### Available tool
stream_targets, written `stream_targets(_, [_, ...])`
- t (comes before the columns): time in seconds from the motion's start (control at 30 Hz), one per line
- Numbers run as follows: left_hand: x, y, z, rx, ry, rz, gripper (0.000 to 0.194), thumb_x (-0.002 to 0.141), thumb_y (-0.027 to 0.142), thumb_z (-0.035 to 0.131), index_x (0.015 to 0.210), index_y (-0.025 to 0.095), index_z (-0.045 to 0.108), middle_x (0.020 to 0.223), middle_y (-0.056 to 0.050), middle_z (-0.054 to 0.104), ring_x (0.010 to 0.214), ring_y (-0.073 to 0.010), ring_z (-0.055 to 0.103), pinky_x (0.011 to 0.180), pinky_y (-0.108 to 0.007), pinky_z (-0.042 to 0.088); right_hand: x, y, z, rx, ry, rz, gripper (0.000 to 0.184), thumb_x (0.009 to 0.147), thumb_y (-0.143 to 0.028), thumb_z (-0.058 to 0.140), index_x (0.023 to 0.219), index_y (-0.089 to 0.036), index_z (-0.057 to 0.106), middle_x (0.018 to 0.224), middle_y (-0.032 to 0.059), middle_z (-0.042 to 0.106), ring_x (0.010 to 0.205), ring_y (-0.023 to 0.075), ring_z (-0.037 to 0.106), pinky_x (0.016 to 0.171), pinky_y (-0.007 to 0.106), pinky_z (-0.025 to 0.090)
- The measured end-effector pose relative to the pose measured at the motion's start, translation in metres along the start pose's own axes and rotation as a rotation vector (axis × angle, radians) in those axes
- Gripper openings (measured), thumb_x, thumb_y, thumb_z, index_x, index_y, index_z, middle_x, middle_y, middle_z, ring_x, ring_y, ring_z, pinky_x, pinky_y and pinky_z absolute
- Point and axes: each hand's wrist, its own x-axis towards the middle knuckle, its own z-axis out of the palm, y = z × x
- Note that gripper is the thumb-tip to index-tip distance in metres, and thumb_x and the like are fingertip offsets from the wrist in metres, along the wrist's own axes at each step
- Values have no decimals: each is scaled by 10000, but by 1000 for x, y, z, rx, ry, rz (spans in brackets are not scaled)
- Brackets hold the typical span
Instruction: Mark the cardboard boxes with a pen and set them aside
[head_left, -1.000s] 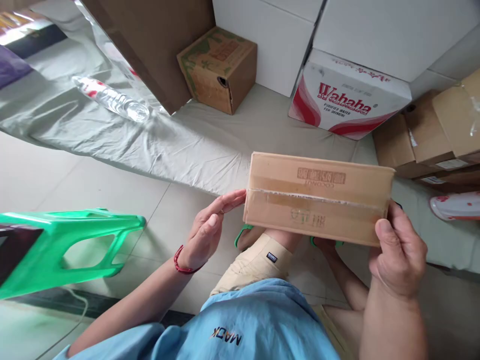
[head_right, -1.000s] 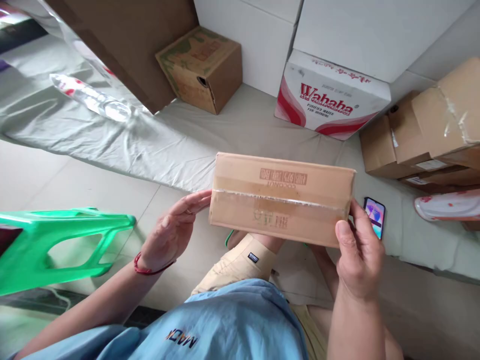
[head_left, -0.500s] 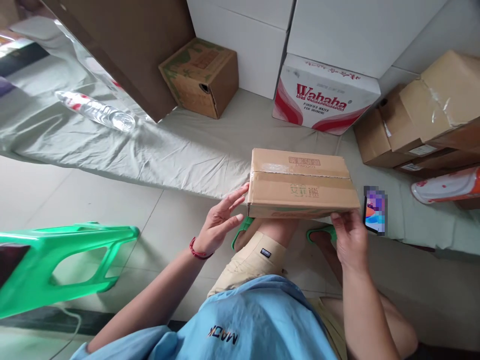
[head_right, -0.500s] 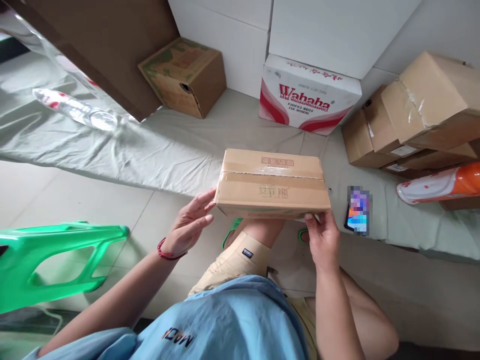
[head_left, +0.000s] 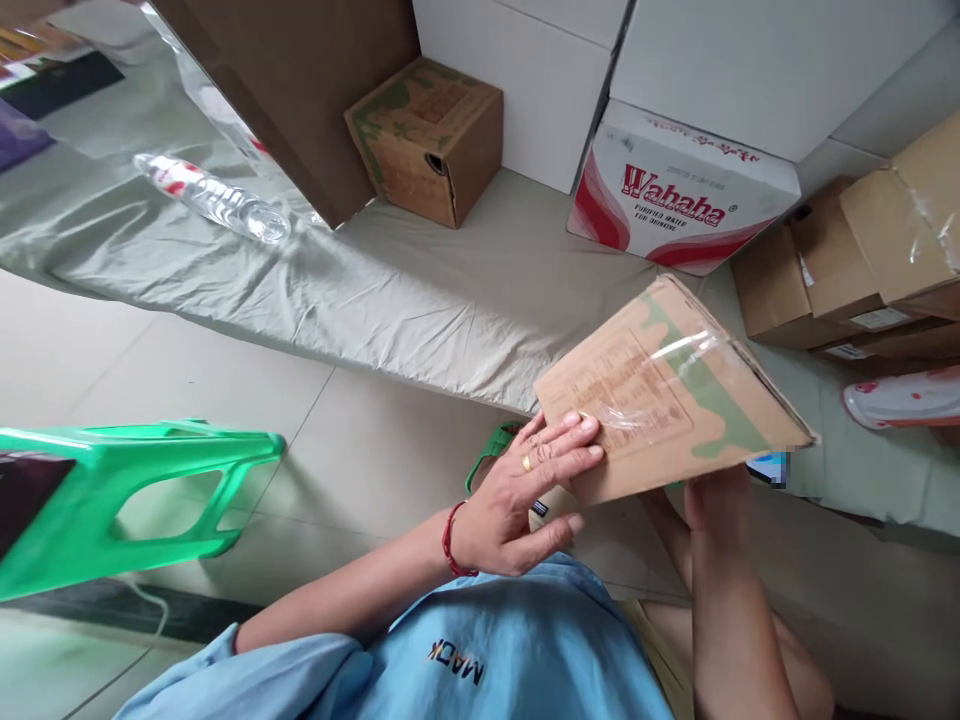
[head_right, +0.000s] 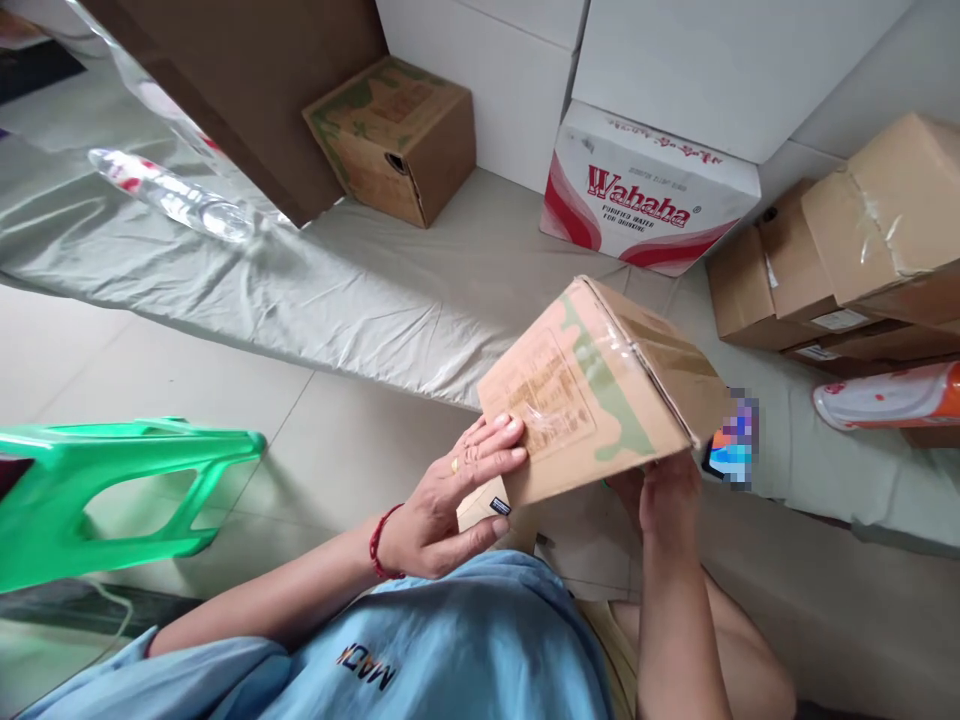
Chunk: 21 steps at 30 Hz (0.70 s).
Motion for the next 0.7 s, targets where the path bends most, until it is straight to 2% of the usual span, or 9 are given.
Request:
stream_targets(0.1, [-2,-8,-5,-73,153,-85,835,950,289,818,1710,366,480,1783,-96,458,1679,-382,407,1435,-608,229,-12,-11,6,88,115,9,376,919,-648,729,955,-275,713,940,26,723,950,220,710,818,371,615])
stream_targets(0.17, [-10,-18,-15,-180,244,-201,733,984,327,796,1670,365,539,1803,-83,434,1702,-372,364,1431,-587,245,-24,-21,10,112,142,7,343,910,-587,789,1006,-259,758,973,35,754,968,220,718,838,358,610])
stream_targets(0.23, [-19,-28,-27,-294,339,-321,643,1015,396,769,1630,350,586,1771,-90,484,1688,-361,389,1410,-548,299,-35,-33,14,95,113,-23,380,932,-553,795,1153,-244,802,1118,75,801,1082,256,737,913,383,614])
stream_targets(0.33, [-31,-42,-38,-422,500,-440,543,990,498,790,1490,308,699,1521,-98,701,1506,-333,596,1306,-473,440,-52,-49,21,-44,-38,-119,465,994,-520,751,1365,-240,777,1360,114,781,1234,307,732,1008,422,609])
stream_targets(0.43, [-36,-47,-44,-499,714,-488,436,892,518,880,1249,285,787,1212,-46,777,1249,-252,701,1161,-362,530,-69,-64,31,-267,-188,-292,514,1034,-456,714,1512,-268,694,1454,122,739,1278,326,724,1072,471,603])
stream_targets(0.53, [-33,-46,-53,-601,916,-511,342,820,514,920,989,261,765,992,-13,746,999,-185,703,1001,-285,576,-89,-85,47,-437,-275,-542,680,1041,-360,689,1695,-306,509,1604,130,642,1386,359,678,1147,551,571])
stream_targets(0.63, [-30,-46,-63,-684,999,-565,364,834,571,879,886,254,707,929,-16,747,940,-182,702,923,-283,592,-107,-109,68,-529,-344,-756,861,1040,-276,658,1809,-298,271,1755,142,481,1468,362,634,1109,544,582])
stream_targets(0.7, [-29,-47,-68,-719,1005,-603,391,834,600,869,861,251,693,949,-21,772,981,-187,717,901,-280,596,-114,-121,79,-542,-366,-869,893,1039,-223,642,1822,-272,216,1790,137,421,1484,344,623,1061,510,588])
